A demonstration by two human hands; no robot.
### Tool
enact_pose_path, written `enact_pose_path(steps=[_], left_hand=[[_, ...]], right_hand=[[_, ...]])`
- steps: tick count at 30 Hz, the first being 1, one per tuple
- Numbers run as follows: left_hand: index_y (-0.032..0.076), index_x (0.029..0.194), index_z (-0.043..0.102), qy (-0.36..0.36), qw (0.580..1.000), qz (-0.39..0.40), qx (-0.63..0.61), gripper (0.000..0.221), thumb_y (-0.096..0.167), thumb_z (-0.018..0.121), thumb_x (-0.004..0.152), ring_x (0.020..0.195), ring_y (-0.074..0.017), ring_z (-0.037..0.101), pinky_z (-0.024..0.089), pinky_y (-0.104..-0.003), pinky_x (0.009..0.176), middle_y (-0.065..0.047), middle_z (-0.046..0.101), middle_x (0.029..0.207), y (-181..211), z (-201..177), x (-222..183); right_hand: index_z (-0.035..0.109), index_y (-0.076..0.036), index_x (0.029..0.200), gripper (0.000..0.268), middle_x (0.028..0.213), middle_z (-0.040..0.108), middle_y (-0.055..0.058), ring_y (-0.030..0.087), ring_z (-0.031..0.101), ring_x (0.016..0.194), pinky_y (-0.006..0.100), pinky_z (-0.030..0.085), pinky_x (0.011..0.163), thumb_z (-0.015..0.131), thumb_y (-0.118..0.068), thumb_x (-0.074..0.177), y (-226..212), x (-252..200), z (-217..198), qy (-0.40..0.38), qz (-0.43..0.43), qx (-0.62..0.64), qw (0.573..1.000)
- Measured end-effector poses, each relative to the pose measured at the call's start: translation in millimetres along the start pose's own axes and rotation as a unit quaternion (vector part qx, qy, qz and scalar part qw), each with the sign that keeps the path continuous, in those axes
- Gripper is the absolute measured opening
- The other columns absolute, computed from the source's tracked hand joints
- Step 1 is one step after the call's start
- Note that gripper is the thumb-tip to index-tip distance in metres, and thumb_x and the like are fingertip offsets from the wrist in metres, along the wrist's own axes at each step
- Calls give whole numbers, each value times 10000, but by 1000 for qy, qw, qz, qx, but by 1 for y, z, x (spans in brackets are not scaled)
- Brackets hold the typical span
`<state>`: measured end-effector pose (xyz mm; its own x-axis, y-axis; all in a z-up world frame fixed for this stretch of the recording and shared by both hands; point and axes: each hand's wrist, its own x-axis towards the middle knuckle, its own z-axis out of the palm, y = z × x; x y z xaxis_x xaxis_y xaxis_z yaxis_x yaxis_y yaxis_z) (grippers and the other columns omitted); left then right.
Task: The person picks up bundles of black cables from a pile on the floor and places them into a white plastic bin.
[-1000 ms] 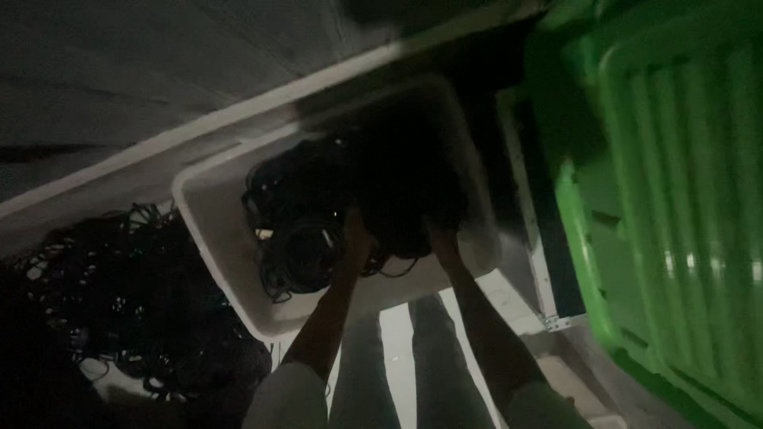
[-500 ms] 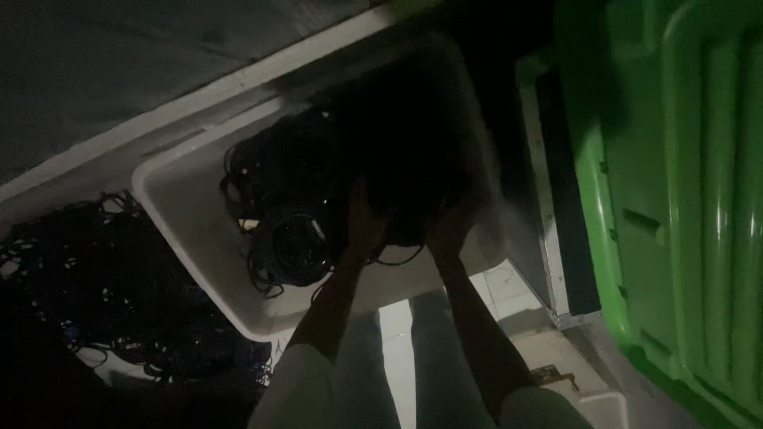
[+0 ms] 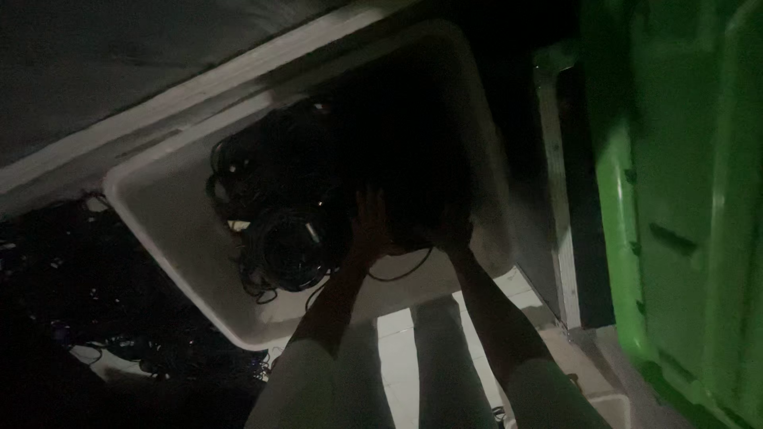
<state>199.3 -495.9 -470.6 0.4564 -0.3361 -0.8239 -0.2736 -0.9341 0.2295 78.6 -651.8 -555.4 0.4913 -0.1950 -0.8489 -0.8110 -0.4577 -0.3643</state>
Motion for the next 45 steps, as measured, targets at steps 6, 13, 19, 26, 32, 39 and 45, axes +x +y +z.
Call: enact_pose_path(steps=[6, 13, 19, 26, 32, 39, 45], left_hand=[[-9, 1649, 84, 33, 980, 7, 196, 1148, 413, 802, 859, 1544, -554, -28, 159, -740, 1149, -310, -56, 1695, -34, 62, 22], [38, 1580, 140, 34, 989, -13, 145, 1051, 500, 769, 876, 1515, -535, 27, 153, -800, 1132, -275, 37, 1651, -36, 84, 22], [127, 1634, 84, -13, 999, -48, -18, 1396, 528, 902, 577, 1542, -486, -5, 260, -630, 1180, -226, -7, 1670, -23, 53, 20], [58, 1648, 164, 189, 974, 121, 43, 1128, 475, 825, 836, 1524, -505, 131, 301, -620, 1175, -276, 163, 1683, -44, 52, 21], [57, 1540, 321, 187, 967, 163, 58, 834, 379, 750, 901, 1394, -492, 292, 322, -605, 1112, -262, 333, 1549, -35, 22, -11], [67, 1456, 421, 150, 973, 167, -45, 682, 343, 728, 912, 1274, -447, 396, 377, -575, 1040, -235, 432, 1427, 9, -53, -115], [76, 1384, 507, 140, 972, 160, -95, 556, 312, 709, 922, 1171, -409, 484, 425, -549, 978, -212, 516, 1323, 15, -103, -203]], right_hand=[[151, -71, 1583, 1242, 1610, 210, 253, 449, 218, 1473, 596, 220, 1164, 780, -702, 717, 28, 35, 23, -111, -22, 6, 994], [189, -61, 1567, 1180, 1589, 245, 256, 448, 247, 1452, 588, 240, 1152, 778, -664, 742, 56, 52, 47, -121, -16, -24, 992], [222, -51, 1554, 1127, 1571, 275, 258, 447, 271, 1434, 580, 257, 1141, 776, -632, 763, 53, 55, 52, -60, -26, -4, 998], [259, -41, 1538, 1065, 1549, 311, 261, 445, 299, 1413, 572, 277, 1128, 774, -594, 787, 21, 28, 32, 19, -59, 33, 998], [292, -32, 1525, 1012, 1531, 341, 264, 444, 323, 1395, 564, 294, 1117, 772, -561, 808, -15, -46, 4, 98, -127, 49, 986], [330, -21, 1509, 951, 1509, 376, 267, 443, 352, 1374, 556, 314, 1105, 770, -523, 832, -85, -124, -61, 190, -250, 58, 948], [409, -23, 1475, 841, 1462, 457, 251, 423, 423, 1337, 536, 362, 1088, 752, -487, 863, -140, -187, -113, 180, -300, 104, 931]])
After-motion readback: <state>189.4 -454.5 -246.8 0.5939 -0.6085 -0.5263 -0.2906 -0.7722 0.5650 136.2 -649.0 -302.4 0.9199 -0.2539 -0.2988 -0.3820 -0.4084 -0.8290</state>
